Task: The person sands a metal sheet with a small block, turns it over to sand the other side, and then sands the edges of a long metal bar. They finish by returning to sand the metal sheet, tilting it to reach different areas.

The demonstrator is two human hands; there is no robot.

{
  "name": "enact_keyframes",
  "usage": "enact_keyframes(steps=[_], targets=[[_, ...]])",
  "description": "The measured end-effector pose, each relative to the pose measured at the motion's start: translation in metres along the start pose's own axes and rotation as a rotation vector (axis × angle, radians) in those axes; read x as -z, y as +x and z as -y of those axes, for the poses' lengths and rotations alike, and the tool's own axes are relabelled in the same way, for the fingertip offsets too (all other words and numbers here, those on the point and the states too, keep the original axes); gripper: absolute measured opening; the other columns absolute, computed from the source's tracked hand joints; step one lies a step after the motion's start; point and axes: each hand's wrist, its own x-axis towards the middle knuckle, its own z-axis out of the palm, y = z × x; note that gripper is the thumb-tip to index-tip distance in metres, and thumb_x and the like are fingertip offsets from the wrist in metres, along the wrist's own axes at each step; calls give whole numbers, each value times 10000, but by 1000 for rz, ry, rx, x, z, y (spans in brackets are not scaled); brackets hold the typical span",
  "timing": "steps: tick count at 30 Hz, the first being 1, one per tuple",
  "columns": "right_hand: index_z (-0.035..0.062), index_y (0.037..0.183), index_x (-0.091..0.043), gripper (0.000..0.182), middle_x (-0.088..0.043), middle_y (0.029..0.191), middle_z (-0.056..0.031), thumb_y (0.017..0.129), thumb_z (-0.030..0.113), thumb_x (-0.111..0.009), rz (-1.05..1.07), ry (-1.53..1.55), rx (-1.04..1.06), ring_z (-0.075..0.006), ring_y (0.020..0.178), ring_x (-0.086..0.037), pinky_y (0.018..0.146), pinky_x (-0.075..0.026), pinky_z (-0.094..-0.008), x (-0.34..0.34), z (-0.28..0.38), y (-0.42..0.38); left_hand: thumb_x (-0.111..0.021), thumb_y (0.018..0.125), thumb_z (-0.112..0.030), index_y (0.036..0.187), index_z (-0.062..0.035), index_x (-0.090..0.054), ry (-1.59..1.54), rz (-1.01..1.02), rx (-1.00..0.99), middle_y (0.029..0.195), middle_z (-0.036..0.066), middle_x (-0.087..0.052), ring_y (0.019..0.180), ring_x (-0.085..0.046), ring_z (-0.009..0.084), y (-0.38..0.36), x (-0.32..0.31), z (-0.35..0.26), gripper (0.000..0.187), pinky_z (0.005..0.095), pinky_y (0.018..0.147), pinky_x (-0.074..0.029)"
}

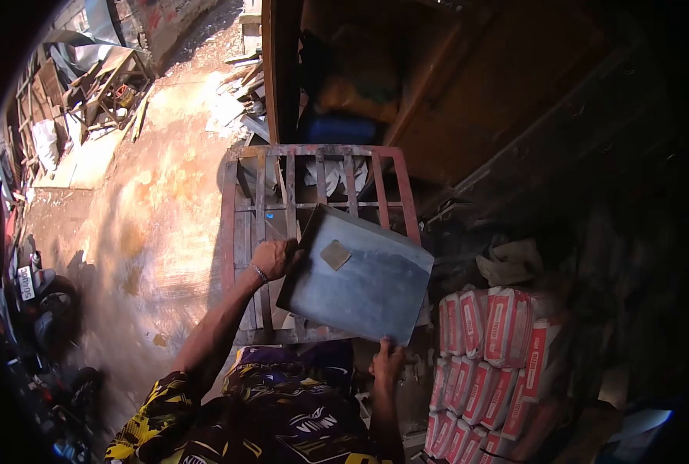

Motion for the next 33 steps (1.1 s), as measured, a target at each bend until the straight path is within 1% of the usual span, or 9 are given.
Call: enact_keyframes(steps=[4,5,7,11,17,24,28,31,33], targets=[[10,866,-560,402,-553,597,-76,1018,363,-676,53,-496,620,-187,490,-540,505,-441,-369,48,-3,36,-607,1037,-517,1189,-69,-682,-415,-24,160,930,220,-752,867,-749,417,-24,13,-4,480,512,769,-579],[-7,863,-605,384,-588,623,-79,1023,334,-674,3,-528,639,-187,555,-551,585,-447,-379,48,55,0,-610,1036,-518,1227,-70,-674,-438,-31,175,966,215,-754,894,-747,407,-37,16,-8,492,504,791,-573],[-19,1086,-673,344,-723,906,-164,1021,319,-667,188,-308,656,-317,885,-728,808,-551,-411,28,89,0,-615,1034,-520,1304,-72,-658,-482,-44,209,1036,205,-758,949,-742,388,-67,25,-20,524,487,834,-562],[113,1574,-449,593,-451,1609,-176,1051,342,-611,469,-485,1121,-376,1513,-400,1195,-349,-486,-42,121,33,-621,1024,-513,1437,-85,-578,-504,-140,184,1274,166,-689,1189,-617,369,-105,12,-36,596,469,1057,-423],[166,1673,-309,679,-241,1756,-80,1091,474,-472,345,-931,1407,-291,1629,-177,1266,-110,-585,-123,134,66,-632,993,-454,1407,-95,-573,-237,-234,88,1269,155,-636,1230,-538,346,-127,-13,-37,551,471,1086,-322],[143,1678,-295,696,-218,1769,-57,1092,478,-462,791,-1109,1570,-255,1638,-165,1277,-87,-570,-108,124,43,-553,963,-407,1389,-85,-563,-168,-302,40,1323,135,-590,1282,-497,332,-114,-26,-30,534,493,1074,-302],[121,1662,-325,726,-243,1759,-73,1065,483,-524,330,-931,1475,-270,1623,-213,1266,-164,-561,-141,168,94,-527,970,-384,1396,-128,-575,-192,-303,132,1413,131,-542,1350,-464,335,-117,-34,-40,499,505,1097,-288],[100,1651,-341,718,-257,1751,-95,1063,464,-536,314,-890,1511,-274,1619,-224,1260,-186,-553,-153,151,82,-529,984,-336,1386,-184,-605,10,-428,276,1517,128,-477,1413,-432,343,-120,-44,-55,437,528,1136,-264],[80,1630,-373,702,-294,1731,-125,1055,445,-546,599,-938,1671,-281,1607,-255,1254,-196,-562,-135,127,60,-531,999,-310,1369,-214,-629,-56,-453,418,1567,122,-437,1456,-394,347,-122,-51,-67,395,551,1149,-248]])
